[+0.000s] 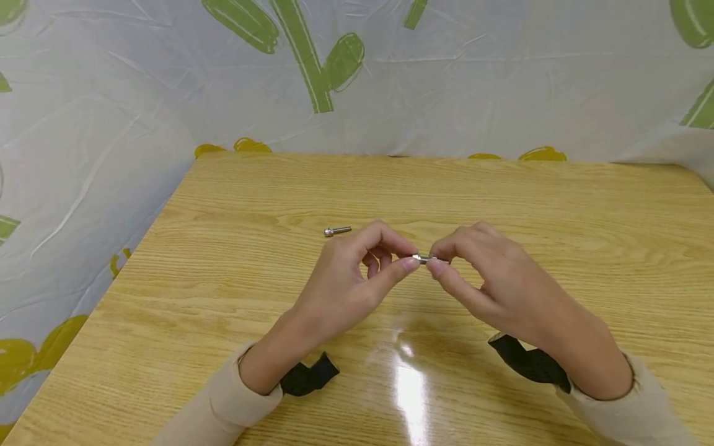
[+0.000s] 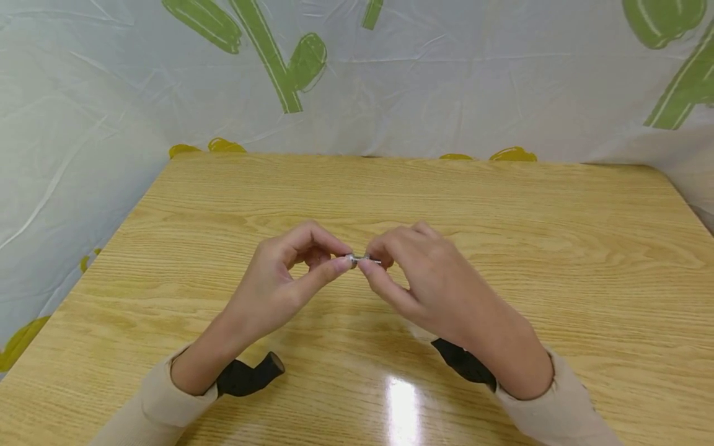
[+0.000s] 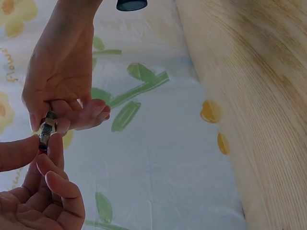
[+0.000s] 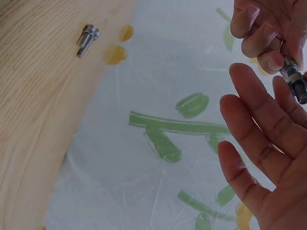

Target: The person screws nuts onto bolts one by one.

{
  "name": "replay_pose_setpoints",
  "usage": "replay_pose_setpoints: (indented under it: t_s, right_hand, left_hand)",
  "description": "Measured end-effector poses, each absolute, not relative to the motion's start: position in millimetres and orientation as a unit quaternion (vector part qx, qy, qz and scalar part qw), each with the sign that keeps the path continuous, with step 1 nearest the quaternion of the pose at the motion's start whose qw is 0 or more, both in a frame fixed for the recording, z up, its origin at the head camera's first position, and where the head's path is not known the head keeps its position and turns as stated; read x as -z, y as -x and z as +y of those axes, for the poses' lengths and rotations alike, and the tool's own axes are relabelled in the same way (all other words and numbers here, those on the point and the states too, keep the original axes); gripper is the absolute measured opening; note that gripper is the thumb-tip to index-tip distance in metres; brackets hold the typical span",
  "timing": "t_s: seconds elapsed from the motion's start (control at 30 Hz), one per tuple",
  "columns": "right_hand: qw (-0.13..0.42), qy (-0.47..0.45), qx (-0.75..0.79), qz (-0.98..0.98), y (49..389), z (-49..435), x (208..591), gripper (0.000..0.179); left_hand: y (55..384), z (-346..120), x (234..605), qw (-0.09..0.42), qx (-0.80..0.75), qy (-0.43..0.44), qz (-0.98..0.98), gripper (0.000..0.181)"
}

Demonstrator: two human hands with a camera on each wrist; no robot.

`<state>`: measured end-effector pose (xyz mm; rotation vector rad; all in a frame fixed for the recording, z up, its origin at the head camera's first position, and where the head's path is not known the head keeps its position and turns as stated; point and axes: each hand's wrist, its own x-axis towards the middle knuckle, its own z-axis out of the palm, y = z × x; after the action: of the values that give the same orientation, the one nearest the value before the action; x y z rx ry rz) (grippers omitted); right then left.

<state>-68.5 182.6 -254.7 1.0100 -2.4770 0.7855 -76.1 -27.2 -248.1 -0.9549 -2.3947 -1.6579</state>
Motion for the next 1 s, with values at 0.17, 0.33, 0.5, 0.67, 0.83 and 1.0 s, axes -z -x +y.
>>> replay_pose_setpoints:
  t_s: [0.17, 0.33, 0.5, 0.67, 0.83, 1.0]
  right_hand:
    - [0.175, -0.360, -0.278, -0.873, 65, 179, 248, 0.018]
    - [0.174, -0.358, -0.273, -0.876, 68, 184, 252, 0.014]
    - [0.162, -0.324, -0.247, -0.899, 73, 193, 265, 0.034]
    - [0.195, -0.362, -0.254, -0.875, 79, 194, 274, 0.039]
    - [0.215, -0.391, -0.265, -0.855, 80, 193, 274, 0.026]
    - [0.217, -0.391, -0.269, -0.853, 80, 193, 274, 0.024]
  left_hand:
    - [75, -26, 248, 0.035, 0.543, 0.312, -0.779, 0.006]
    - [75, -26, 248, 0.035, 0.540, 0.305, -0.783, 0.006]
    - [76, -28, 247, 0.039, 0.537, 0.305, -0.786, 0.007]
    - [76, -29, 247, 0.043, 0.538, 0.307, -0.784, 0.007]
    - [77, -29, 248, 0.047, 0.536, 0.308, -0.784, 0.007]
    - [77, -29, 248, 0.045, 0.536, 0.308, -0.785, 0.008]
